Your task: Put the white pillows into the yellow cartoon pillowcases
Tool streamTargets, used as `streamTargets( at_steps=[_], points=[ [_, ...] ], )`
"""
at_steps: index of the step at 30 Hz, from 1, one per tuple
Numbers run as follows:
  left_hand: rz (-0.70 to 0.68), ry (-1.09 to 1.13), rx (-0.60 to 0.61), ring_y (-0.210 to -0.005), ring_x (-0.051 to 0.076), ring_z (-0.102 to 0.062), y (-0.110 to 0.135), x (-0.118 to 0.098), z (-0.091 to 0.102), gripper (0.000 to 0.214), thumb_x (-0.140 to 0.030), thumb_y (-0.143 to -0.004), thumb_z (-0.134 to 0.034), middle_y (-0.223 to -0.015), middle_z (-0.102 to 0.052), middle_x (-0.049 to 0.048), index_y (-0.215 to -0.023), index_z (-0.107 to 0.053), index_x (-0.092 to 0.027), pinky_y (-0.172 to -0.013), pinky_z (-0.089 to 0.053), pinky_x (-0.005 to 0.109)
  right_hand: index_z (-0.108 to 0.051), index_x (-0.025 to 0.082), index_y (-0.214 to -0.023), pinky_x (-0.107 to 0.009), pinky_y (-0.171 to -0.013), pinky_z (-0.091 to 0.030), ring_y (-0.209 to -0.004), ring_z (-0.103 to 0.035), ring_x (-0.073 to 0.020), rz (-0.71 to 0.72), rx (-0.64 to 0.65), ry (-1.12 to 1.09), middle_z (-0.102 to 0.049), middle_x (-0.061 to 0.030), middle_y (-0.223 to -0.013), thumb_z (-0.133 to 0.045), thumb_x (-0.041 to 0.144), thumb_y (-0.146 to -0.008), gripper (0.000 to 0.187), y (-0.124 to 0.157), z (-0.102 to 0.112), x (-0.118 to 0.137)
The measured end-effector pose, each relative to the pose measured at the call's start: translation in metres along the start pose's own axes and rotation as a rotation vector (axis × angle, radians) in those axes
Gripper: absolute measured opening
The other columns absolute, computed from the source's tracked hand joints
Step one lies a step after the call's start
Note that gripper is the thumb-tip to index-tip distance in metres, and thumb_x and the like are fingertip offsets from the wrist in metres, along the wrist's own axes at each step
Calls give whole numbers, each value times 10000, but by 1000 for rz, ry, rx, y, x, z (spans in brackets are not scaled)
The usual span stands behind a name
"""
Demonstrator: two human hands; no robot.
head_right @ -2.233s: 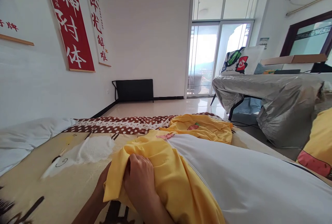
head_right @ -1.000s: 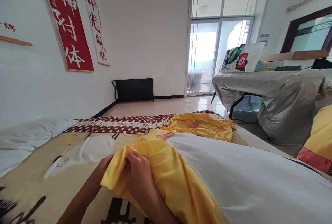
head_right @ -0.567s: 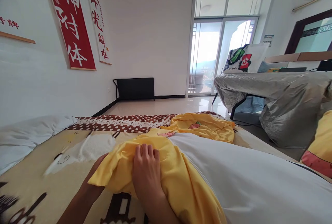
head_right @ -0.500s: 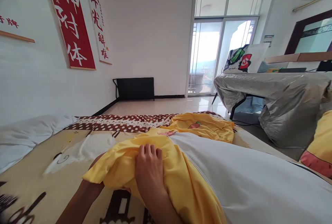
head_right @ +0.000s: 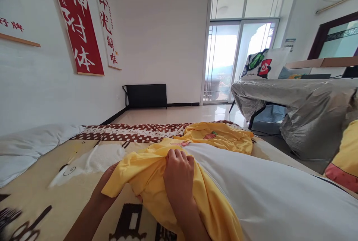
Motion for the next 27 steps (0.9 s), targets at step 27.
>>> streamTargets(
  at_steps=[27],
  points=[
    [-38, -1077, 385, -641, 129, -373, 5, -3, 7, 223, -380, -736, -527, -657, -454, -21, -679, -496, -167, -540, -267, 219, -544, 209, -651, -250, -706, -326, -728, -534, -128, 299, 459, -212, -618, 20, -758, -503, 114, -811, 190, 19, 17, 5]
  ],
)
Point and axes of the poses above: each hand's wrist, its own y-axis away from the middle knuckle, its own z-axis out of the back of the hand, x = y × z, the point moved 1 cm from there along -y, towards the middle knuckle
